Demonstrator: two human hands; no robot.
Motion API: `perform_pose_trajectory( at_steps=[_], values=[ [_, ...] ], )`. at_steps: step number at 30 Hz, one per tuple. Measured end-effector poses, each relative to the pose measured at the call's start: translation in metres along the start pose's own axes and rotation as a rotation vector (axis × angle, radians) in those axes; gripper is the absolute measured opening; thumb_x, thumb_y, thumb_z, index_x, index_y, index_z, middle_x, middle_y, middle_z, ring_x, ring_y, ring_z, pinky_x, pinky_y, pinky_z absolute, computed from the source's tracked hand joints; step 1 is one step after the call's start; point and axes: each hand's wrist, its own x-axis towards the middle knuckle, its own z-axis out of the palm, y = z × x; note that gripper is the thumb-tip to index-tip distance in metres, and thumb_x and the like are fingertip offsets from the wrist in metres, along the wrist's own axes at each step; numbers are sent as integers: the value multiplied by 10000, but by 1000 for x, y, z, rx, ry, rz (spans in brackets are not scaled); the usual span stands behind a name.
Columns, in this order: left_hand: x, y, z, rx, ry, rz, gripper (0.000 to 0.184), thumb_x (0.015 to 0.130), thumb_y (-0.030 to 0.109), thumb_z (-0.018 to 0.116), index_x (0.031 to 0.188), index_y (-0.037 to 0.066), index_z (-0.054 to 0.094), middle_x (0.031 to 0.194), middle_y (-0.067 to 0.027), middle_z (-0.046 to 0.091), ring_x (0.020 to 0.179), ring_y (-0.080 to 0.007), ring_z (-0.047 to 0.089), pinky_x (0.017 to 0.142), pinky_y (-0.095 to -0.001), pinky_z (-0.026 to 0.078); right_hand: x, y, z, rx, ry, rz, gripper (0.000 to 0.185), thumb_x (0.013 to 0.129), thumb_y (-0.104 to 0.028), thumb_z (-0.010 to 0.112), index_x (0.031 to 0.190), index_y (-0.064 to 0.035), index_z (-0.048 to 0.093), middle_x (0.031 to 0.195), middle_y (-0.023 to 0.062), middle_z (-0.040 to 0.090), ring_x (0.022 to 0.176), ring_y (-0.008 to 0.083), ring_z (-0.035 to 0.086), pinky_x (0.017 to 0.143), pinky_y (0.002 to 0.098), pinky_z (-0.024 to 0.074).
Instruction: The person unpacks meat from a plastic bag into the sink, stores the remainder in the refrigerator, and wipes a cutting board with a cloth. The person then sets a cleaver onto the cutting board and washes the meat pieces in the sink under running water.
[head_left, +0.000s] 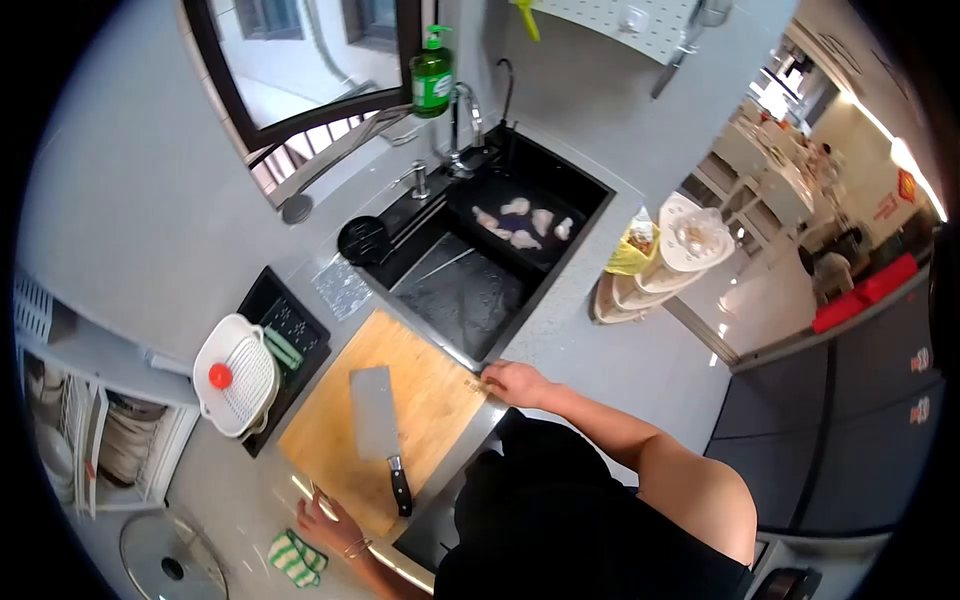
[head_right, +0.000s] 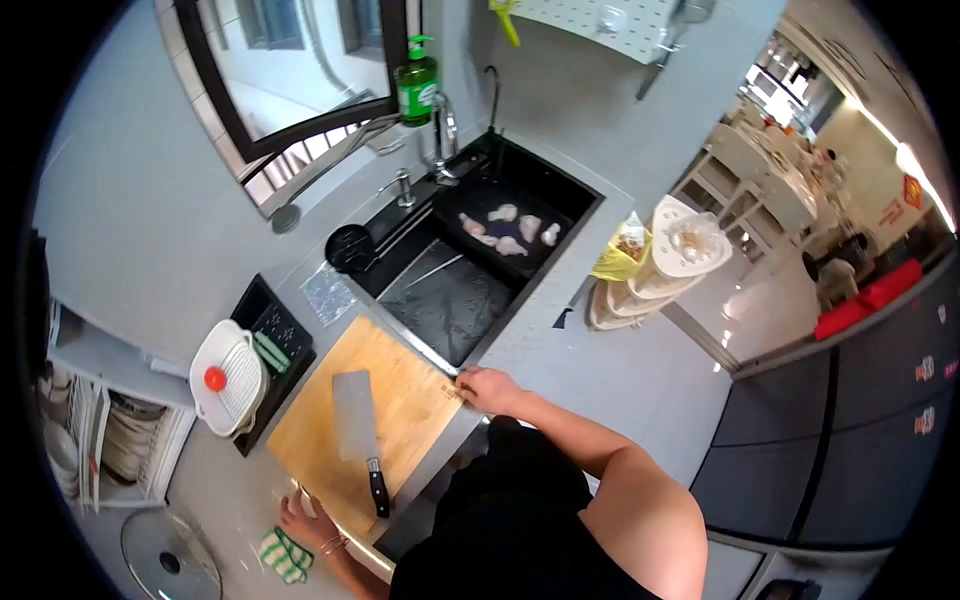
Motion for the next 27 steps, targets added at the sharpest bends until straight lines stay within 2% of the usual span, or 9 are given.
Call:
perform_pose_trajectory(
  at_steps=[4,7,10,13,18,21,23,25,27],
  values=[
    [28,78,5,-248,-58,201,272,782,82,610,1054,93,618,1166,-164,527,1086,-352,458,933,-469,356,-15,14,-4,18,47,-37,182,837,-167,552,999,-90,584,983,121,573,908,330,571,788,410,470],
    [42,130,2,-491,-109,287,252,777,41,607,1026,77,610,1149,-154,535,1070,-348,461,921,-453,357,-30,27,-14,5,62,45,181,841,-174,551,997,-86,582,988,121,574,900,330,573,780,412,471],
    [44,172,-7,-614,-187,375,207,765,62,598,969,49,627,1105,-159,540,1053,-361,462,899,-474,373,-38,51,-20,42,116,65,178,829,-146,576,991,-74,591,964,141,587,886,322,581,776,402,476],
    [31,193,-2,-628,-224,404,187,771,60,604,955,46,632,1082,-140,557,1030,-342,476,880,-442,397,-33,73,-29,125,174,72,173,814,-129,591,971,-56,603,928,148,599,870,317,586,771,383,477],
    [7,209,8,-607,-339,328,156,774,56,611,925,33,641,1013,-133,597,979,-322,522,856,-413,423,10,110,-67,315,300,-17,135,800,-99,577,919,-40,603,869,148,602,817,302,593,727,369,479],
    [6,233,11,-576,-366,272,153,771,49,615,919,28,644,985,-134,610,951,-318,541,845,-406,431,67,162,-100,375,404,-75,109,796,-70,560,887,-30,605,839,146,601,773,289,598,681,349,480],
    [8,259,11,-540,-362,240,152,768,43,618,917,27,645,974,-133,614,938,-317,548,839,-401,435,108,189,-133,259,456,7,116,783,-62,547,873,-29,612,829,154,604,773,304,601,702,364,487],
    [16,296,20,-490,-329,218,150,765,37,620,913,26,646,966,-131,616,927,-314,552,834,-397,438,157,240,-141,145,434,87,156,770,-75,560,914,-43,611,891,161,607,850,332,595,769,394,483],
    [19,334,30,-508,-305,164,147,776,25,614,920,27,648,978,-139,619,936,-318,558,845,-389,436,200,282,-139,-97,377,192,301,750,-105,614,1047,-67,579,1001,180,580,938,352,567,820,419,462]
  ],
)
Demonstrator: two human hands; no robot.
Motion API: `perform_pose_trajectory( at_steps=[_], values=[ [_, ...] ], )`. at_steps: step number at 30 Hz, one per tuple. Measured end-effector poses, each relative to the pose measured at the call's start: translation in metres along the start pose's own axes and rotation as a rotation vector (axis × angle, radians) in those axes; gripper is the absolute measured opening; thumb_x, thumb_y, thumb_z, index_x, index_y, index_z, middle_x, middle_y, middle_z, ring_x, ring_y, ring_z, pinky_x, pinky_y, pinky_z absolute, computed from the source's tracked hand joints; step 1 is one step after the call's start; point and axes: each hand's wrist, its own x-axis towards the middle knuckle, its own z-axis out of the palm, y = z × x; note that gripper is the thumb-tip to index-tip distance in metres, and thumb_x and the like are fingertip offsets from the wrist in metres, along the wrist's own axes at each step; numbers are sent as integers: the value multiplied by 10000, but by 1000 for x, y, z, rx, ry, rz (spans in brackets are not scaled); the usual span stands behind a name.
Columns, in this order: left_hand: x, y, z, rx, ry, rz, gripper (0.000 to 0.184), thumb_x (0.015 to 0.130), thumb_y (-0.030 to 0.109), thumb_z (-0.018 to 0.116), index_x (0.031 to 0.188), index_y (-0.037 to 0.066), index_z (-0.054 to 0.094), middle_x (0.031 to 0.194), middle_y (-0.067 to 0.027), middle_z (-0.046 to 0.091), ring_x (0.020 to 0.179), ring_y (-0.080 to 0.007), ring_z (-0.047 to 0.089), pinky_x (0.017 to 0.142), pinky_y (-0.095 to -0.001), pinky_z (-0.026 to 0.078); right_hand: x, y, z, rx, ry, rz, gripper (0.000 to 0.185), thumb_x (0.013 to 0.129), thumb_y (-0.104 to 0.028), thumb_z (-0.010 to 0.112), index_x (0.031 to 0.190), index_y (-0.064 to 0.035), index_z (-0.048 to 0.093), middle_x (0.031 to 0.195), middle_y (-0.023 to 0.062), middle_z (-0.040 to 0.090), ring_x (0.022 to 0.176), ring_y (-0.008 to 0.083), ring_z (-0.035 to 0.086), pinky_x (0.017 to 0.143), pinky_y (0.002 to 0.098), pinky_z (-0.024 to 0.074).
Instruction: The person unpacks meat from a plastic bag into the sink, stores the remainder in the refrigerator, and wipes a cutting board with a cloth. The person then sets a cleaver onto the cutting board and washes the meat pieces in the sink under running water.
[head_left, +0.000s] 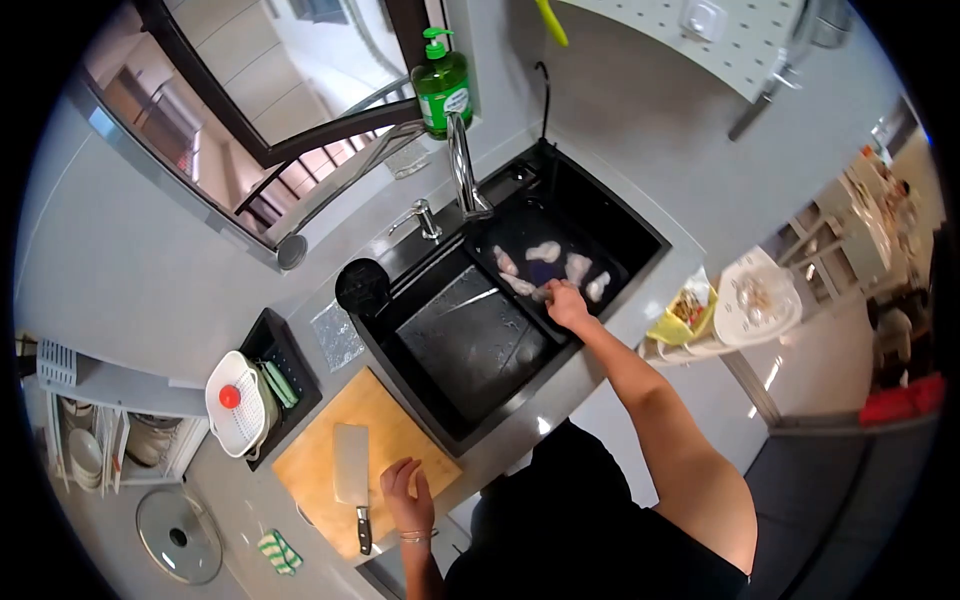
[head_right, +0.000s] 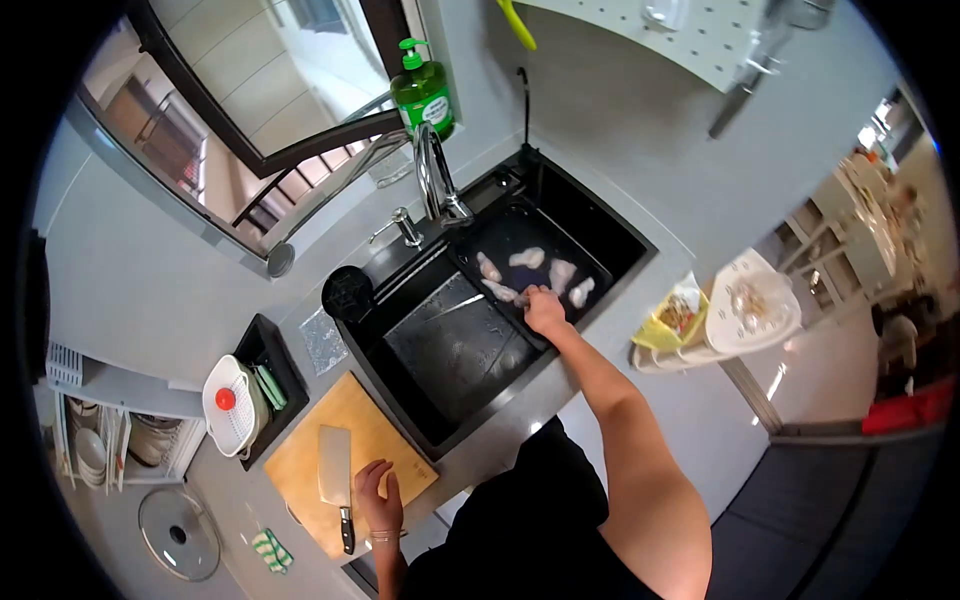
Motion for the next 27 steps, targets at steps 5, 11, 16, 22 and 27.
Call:
perform_pose_trajectory(
  at_steps=[5,11,16,22,27],
  values=[
    [36,79,62,-23,9,-50,155,769,3,618,921,20,648,992,-142,619,934,-319,559,840,-380,444,49,27,41,-296,-440,64,430,784,-141,587,1204,-90,511,1176,185,559,1128,397,502,910,431,449],
    [37,96,88,21,-11,-88,149,764,11,621,909,16,651,968,-137,627,917,-316,562,814,-379,457,102,66,21,-277,-676,-201,386,783,-120,558,1167,-82,570,1105,188,613,1016,345,591,849,413,481],
    [55,86,110,37,-93,-40,152,776,32,618,924,30,653,969,-129,623,927,-319,566,821,-383,463,100,54,-1,-152,-538,-166,488,805,-239,601,1258,-91,495,1161,217,578,1093,370,541,916,411,440],
    [118,100,191,-155,-330,195,233,786,55,616,1019,42,628,1067,-141,596,1024,-347,537,883,-392,451,94,53,63,-165,-728,-180,589,756,-150,619,1298,-51,412,1321,251,416,1191,396,445,976,416,398],
    [156,74,307,91,-603,375,274,868,218,560,1103,93,626,1252,-73,534,1262,-275,386,1045,-456,295,102,38,26,-90,-610,-500,460,725,-16,546,1177,-97,534,1053,200,590,1026,398,545,846,436,462]
  ],
)
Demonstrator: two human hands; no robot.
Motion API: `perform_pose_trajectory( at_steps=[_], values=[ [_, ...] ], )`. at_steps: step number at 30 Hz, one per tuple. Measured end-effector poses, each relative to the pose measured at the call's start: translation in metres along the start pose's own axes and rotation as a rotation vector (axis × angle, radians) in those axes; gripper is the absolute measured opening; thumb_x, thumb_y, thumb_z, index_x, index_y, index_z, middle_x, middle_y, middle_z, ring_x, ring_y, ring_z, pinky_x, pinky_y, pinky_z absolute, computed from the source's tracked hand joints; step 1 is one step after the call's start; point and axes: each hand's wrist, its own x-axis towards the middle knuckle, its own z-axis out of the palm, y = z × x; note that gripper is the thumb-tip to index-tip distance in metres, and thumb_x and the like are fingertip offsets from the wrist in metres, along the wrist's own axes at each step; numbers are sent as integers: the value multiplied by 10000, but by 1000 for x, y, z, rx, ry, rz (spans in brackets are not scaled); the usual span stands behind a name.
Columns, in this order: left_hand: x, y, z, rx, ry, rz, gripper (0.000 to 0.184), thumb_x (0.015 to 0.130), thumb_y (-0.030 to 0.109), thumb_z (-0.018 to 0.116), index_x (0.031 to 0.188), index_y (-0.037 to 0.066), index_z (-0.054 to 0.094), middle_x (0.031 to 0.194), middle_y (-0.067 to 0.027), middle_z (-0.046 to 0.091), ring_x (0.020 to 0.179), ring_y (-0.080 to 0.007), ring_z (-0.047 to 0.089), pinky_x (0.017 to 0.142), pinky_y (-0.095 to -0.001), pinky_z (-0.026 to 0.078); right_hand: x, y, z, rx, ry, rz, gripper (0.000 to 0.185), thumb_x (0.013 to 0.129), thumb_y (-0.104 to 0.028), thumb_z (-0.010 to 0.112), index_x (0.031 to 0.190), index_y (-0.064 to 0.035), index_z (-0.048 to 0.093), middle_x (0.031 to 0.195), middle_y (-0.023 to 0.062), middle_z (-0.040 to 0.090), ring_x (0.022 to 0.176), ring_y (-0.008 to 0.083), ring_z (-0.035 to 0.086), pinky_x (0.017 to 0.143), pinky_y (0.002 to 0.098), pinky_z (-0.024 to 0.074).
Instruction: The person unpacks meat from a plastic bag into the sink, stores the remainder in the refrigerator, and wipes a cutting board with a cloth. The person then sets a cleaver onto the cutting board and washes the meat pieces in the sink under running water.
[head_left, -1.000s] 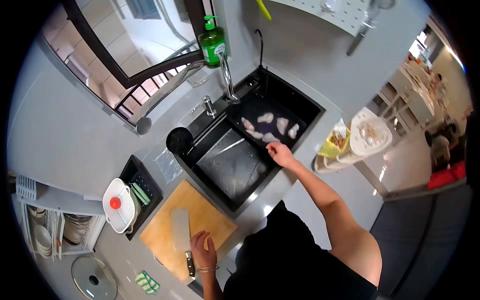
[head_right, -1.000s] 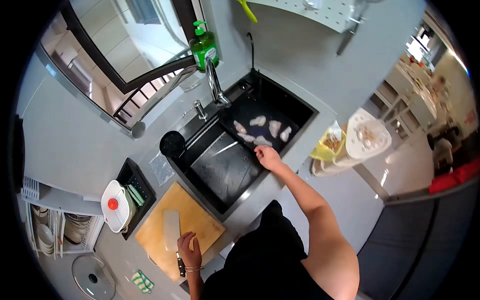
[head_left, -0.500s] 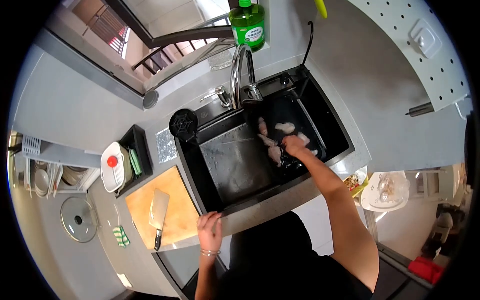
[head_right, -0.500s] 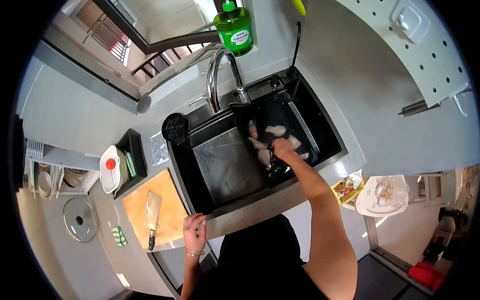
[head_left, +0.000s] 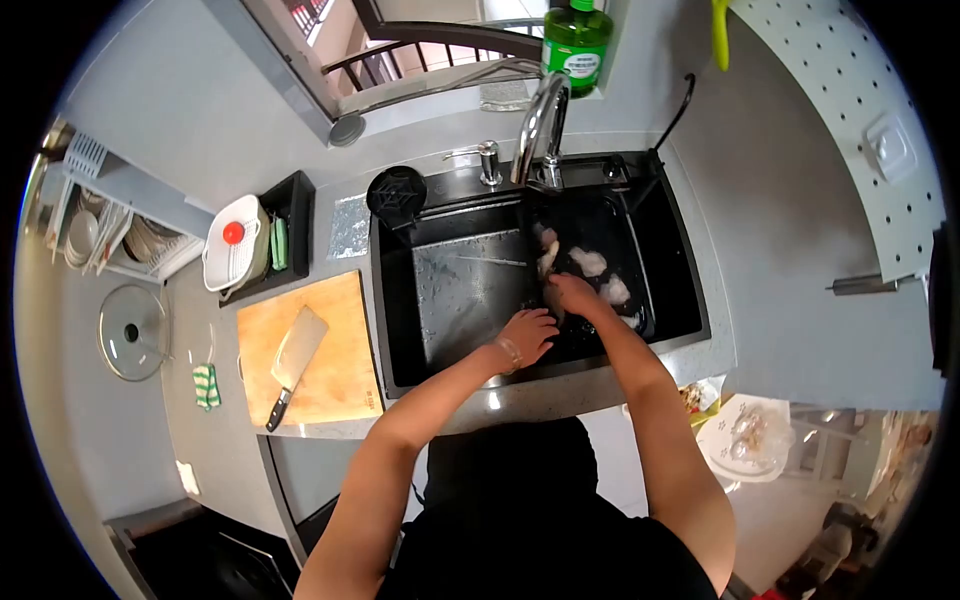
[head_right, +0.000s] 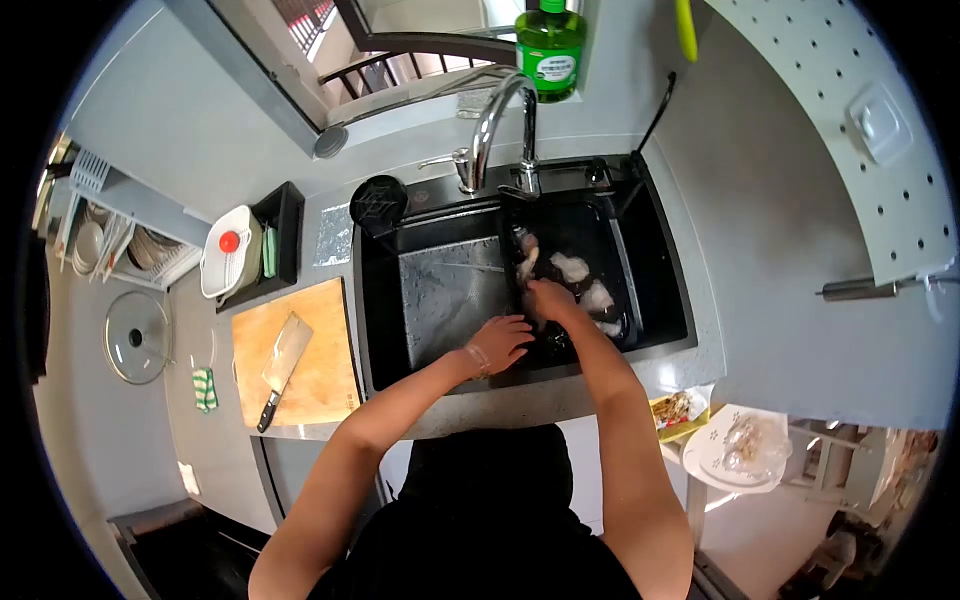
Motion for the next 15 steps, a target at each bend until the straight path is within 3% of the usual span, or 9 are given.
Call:
perform_pose_trajectory(
  at_steps=[3,5,7,8,11,12,13,15],
  values=[
    [18,-1,13,176,-254,-134,324,904,299,520,1156,118,614,1330,-51,474,1343,-239,277,1091,-492,206,-6,20,-11,-99,213,49,350,741,-48,548,1069,-145,623,1088,103,596,1028,359,558,853,429,461],
    [14,4,0,211,-338,-166,348,918,324,499,1191,131,598,1368,-35,438,1376,-224,217,1106,-506,170,-15,25,-36,-303,137,270,385,757,-110,571,1138,-158,589,1175,91,574,1083,355,532,907,434,441],
    [12,-1,4,159,-331,-173,329,920,313,506,1189,149,600,1395,-16,403,1392,-204,179,1109,-517,163,-27,32,-42,-270,71,497,463,748,-87,586,1203,-171,553,1213,103,550,1162,329,484,974,426,408],
    [11,-1,-1,154,-332,-166,323,921,307,506,1188,152,601,1390,-12,408,1391,-200,180,1108,-518,165,-25,50,-34,-196,-56,527,550,755,-156,613,1285,-165,467,1273,159,474,1185,382,448,1006,417,387],
    [10,-1,-1,171,-326,-152,305,919,288,511,1180,161,603,1376,-7,417,1390,-188,182,1104,-526,172,-33,60,-8,-170,-132,611,620,761,-210,628,1336,-163,400,1309,228,387,1178,426,440,1018,410,379],
    [10,-2,-1,183,-322,-152,299,917,281,514,1177,164,603,1372,-7,420,1390,-184,183,1102,-529,174,-31,70,8,-97,-130,607,645,771,-217,624,1358,-151,366,1345,269,299,1171,461,433,1018,409,378],
    [9,-3,-1,195,-315,-145,295,915,272,516,1175,165,602,1375,-4,416,1391,-182,181,1101,-533,175,-29,72,16,-87,-136,574,635,782,-223,610,1362,-134,365,1315,257,365,1186,428,438,1019,411,375],
    [5,-2,-1,219,-310,-129,288,909,256,521,1172,167,599,1380,1,409,1392,-178,178,1097,-540,177,-6,150,86,-294,-238,237,598,757,-226,653,1297,-74,445,1185,249,509,1149,400,490,1003,421,388]
  ],
)
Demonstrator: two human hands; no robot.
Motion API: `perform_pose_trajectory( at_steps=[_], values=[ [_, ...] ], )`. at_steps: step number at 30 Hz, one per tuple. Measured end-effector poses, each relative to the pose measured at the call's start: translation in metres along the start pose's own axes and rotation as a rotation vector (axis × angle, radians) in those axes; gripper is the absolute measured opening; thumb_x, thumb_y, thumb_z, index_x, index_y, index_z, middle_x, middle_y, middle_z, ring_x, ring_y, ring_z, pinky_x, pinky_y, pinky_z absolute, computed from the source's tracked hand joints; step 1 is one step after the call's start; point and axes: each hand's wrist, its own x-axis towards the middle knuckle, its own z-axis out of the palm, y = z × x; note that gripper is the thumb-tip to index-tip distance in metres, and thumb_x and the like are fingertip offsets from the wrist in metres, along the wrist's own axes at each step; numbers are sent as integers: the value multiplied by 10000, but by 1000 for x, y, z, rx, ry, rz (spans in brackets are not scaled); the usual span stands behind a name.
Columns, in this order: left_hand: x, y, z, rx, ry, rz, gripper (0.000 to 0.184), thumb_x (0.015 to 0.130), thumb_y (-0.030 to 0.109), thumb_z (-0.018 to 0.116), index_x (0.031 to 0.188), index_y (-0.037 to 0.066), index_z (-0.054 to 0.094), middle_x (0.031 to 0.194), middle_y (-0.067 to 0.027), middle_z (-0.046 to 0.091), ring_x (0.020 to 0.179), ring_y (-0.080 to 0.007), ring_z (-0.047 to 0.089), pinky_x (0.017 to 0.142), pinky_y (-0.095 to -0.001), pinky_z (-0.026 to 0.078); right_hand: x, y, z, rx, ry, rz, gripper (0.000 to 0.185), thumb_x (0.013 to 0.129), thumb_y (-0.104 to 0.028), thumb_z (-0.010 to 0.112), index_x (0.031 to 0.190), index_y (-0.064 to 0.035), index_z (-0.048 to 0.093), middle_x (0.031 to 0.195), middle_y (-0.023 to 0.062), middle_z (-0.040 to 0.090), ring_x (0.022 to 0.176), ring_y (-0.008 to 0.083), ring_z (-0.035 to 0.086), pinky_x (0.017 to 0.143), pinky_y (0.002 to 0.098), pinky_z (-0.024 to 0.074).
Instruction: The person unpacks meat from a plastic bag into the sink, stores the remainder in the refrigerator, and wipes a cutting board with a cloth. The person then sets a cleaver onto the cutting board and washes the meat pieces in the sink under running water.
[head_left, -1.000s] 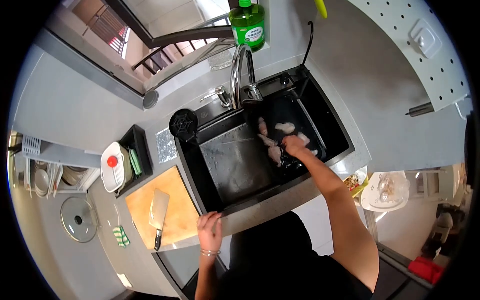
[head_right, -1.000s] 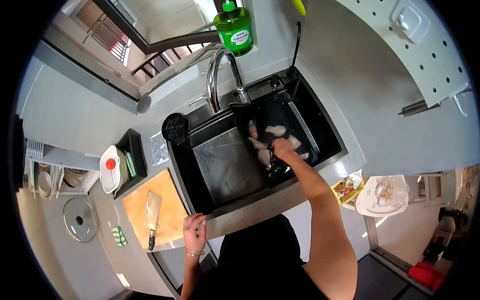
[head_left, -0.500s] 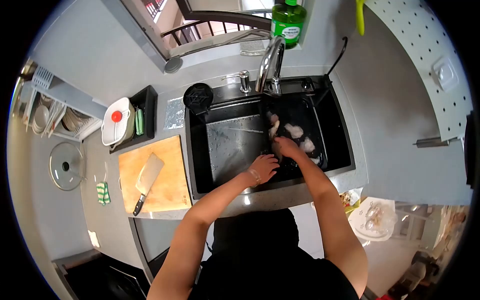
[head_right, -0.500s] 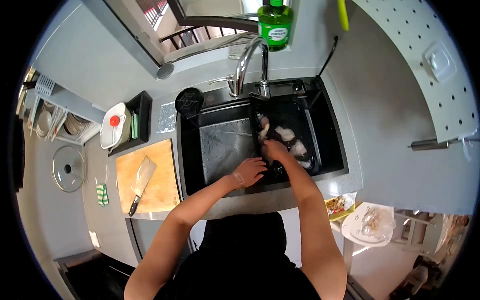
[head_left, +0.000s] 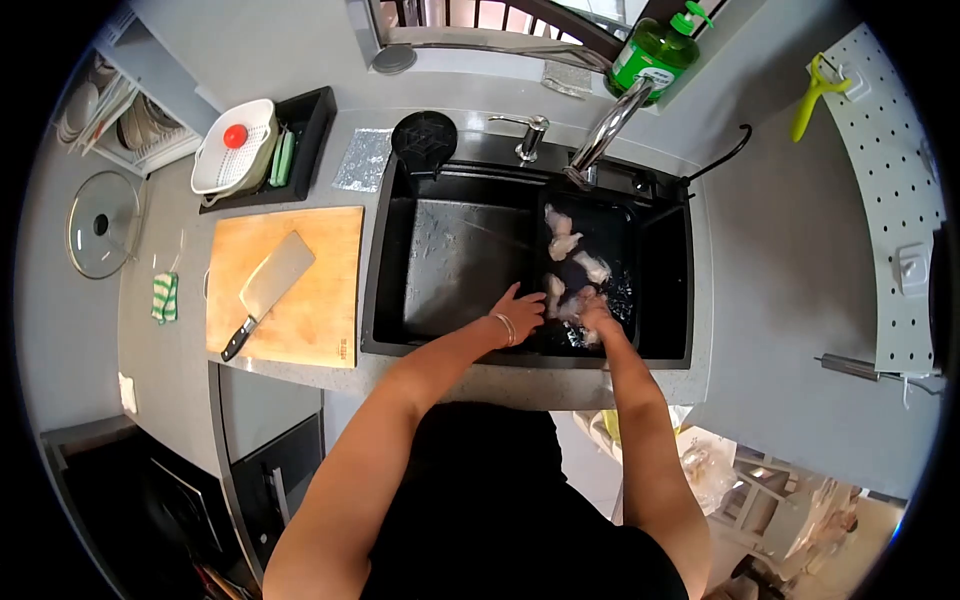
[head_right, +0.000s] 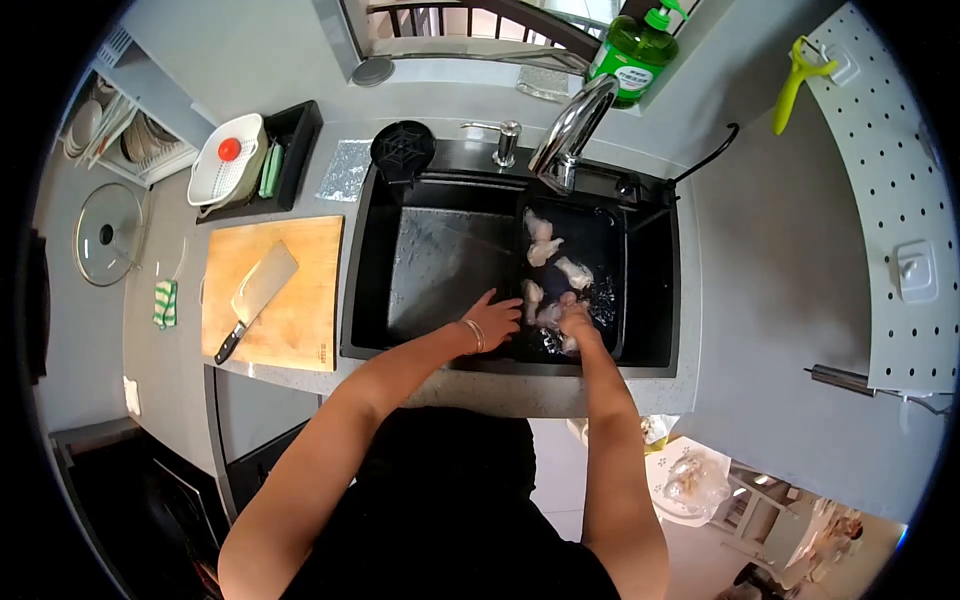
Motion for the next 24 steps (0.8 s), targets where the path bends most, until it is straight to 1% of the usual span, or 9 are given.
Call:
perform_pose_trajectory(
  at_steps=[3,6,8,9,10,15,19,22,24],
  values=[
    [0,-1,1,29,-13,0,291,896,236,533,1172,168,595,1395,5,393,1394,-172,173,1095,-547,173,-78,-83,-108,245,-34,40,506,733,-242,707,1170,-36,552,954,150,636,905,295,619,772,386,502],
    [-3,1,-1,3,-5,-10,295,880,214,547,1168,168,597,1397,7,389,1394,-168,171,1089,-547,196,-67,-70,-120,999,-276,56,369,772,-252,698,1078,-70,601,843,51,630,640,144,559,516,252,429],
    [-5,1,2,-40,15,-12,303,871,198,554,1171,169,594,1397,5,388,1395,-167,169,1081,-546,223,-84,-85,-156,1230,-382,206,271,770,-246,708,960,-76,615,704,-46,552,574,83,476,441,217,316],
    [-5,1,3,-61,26,-11,308,867,191,558,1172,169,593,1397,4,387,1395,-166,168,1076,-546,236,-77,-74,-152,1381,-449,295,213,813,-236,660,930,-66,606,689,-28,532,577,104,492,463,250,371],
    [-5,0,2,-57,26,-8,313,863,183,561,1174,167,592,1400,4,384,1395,-166,167,1070,-547,250,-79,-73,-154,1372,-440,219,239,854,-301,594,907,-69,610,697,-17,554,542,87,465,440,219,349],
    [-6,0,4,-72,41,-11,342,836,140,581,1177,152,586,1404,1,377,1397,-169,161,1050,-542,298,-85,-72,-157,1314,-398,59,519,933,-532,400,886,-69,630,745,23,634,585,112,541,433,181,385],
    [-7,0,3,-98,48,-11,348,814,112,597,1161,138,590,1400,-2,379,1394,-172,168,1030,-528,330,-67,-50,-138,1165,-486,-73,558,876,-502,550,1218,-64,498,1010,32,607,710,151,610,489,202,438],
    [-8,1,3,-118,59,-4,361,801,90,597,1159,136,590,1406,-2,373,1391,-177,180,1012,-514,351,-55,-39,-118,1052,-376,-91,651,814,-377,692,1320,-120,373,1137,24,540,773,154,596,544,246,461],
    [-7,0,7,-134,69,3,374,791,74,595,1161,135,588,1410,-3,368,1388,-181,192,998,-502,365,-50,-45,-95,1042,-183,-87,566,816,-322,689,1269,-135,405,1065,20,554,776,149,577,558,258,461]
  ],
)
